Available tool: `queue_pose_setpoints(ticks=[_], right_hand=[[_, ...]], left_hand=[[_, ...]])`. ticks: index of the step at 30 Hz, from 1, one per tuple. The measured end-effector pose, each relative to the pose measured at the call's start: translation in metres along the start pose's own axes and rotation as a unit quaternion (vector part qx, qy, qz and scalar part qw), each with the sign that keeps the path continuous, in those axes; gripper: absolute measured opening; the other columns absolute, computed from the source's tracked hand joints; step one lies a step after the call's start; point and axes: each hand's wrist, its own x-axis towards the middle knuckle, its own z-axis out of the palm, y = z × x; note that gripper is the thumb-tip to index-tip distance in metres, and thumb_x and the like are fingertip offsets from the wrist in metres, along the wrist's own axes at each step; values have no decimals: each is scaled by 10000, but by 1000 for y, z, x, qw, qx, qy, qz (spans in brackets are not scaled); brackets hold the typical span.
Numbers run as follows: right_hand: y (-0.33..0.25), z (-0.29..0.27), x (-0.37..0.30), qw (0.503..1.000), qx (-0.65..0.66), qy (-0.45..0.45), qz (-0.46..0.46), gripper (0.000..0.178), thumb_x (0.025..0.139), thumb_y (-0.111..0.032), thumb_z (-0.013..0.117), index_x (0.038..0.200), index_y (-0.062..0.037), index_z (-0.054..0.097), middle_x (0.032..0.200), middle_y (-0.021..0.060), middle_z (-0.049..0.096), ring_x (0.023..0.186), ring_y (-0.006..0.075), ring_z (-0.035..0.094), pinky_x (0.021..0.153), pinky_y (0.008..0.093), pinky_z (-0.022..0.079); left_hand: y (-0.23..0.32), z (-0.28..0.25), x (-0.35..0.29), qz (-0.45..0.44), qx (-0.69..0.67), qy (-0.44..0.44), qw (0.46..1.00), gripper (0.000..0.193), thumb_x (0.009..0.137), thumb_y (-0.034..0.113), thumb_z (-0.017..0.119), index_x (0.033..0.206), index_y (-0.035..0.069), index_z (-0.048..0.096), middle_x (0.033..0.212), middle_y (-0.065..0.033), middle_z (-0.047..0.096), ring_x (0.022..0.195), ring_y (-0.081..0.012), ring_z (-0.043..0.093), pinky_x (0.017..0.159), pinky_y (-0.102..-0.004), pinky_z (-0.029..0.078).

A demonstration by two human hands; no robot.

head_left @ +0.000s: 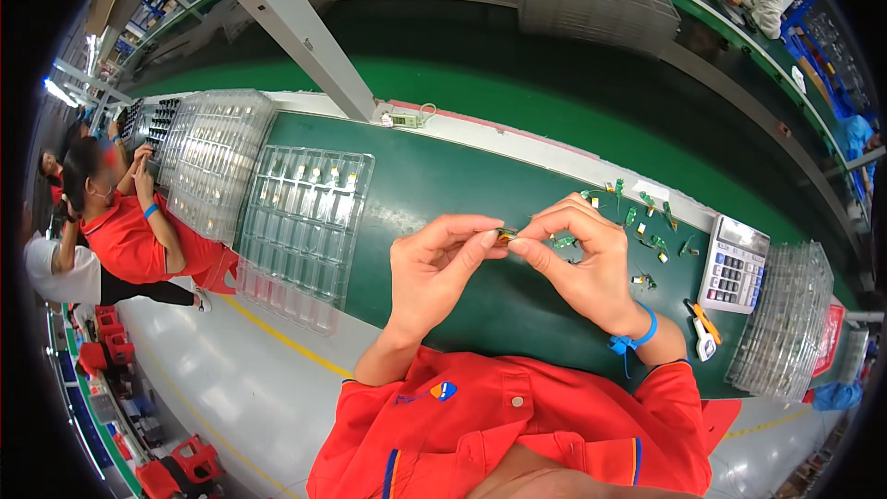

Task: Assembling small electronic components at a production line workstation.

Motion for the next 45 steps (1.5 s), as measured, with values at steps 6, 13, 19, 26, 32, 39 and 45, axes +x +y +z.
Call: queue_pose_setpoints(ticks=[6,13,19,26,32,39,45], right_hand=[[5,1,-1,995,78,-15,55,116,756,-45,752,835,-13,673,801,64,630,764,136,550,709,265,441],[3,0,0,994,93,-15,59,119,751,-38,754,837,-11,677,805,63,636,767,137,554,724,275,453],[5,1,-1,1000,9,13,-13,191,703,-39,783,856,-10,671,819,70,651,735,174,591,844,365,504],[-1,1,3,986,-67,37,-145,285,648,-31,808,902,-18,679,816,87,650,749,218,613,878,440,511],[7,2,1,962,-126,69,-231,293,643,-30,799,916,-16,694,835,79,646,750,212,610,899,490,508],[9,2,2,959,-123,59,-250,293,646,-21,789,925,-17,699,835,73,644,742,204,601,916,499,506],[6,1,2,956,-129,54,-259,298,644,-29,793,925,-19,697,833,74,642,744,202,603,914,500,509]], left_hand=[[0,-1,-3,17,-11,-10,1000,160,871,-22,610,1025,-60,636,931,-137,675,855,-184,671,763,-279,565],[-4,2,-3,55,22,-12,998,166,837,-54,641,1001,-64,617,950,-146,673,884,-195,670,778,-277,558],[-16,6,2,52,-83,-5,995,129,846,-45,637,965,-52,588,914,-132,665,839,-171,663,742,-274,553],[-15,10,-1,69,-76,37,994,132,859,-16,635,980,-41,589,912,-125,656,812,-150,650,745,-254,533],[-13,13,-3,79,-58,45,994,129,851,-34,638,971,-37,589,903,-119,657,793,-129,638,698,-232,525],[-14,9,-3,110,-85,11,990,114,840,-82,622,930,-38,568,893,-147,655,809,-168,647,704,-278,554],[-15,9,-4,123,-90,-17,988,112,850,-107,582,920,-32,539,923,-169,632,860,-213,652,734,-317,572]])
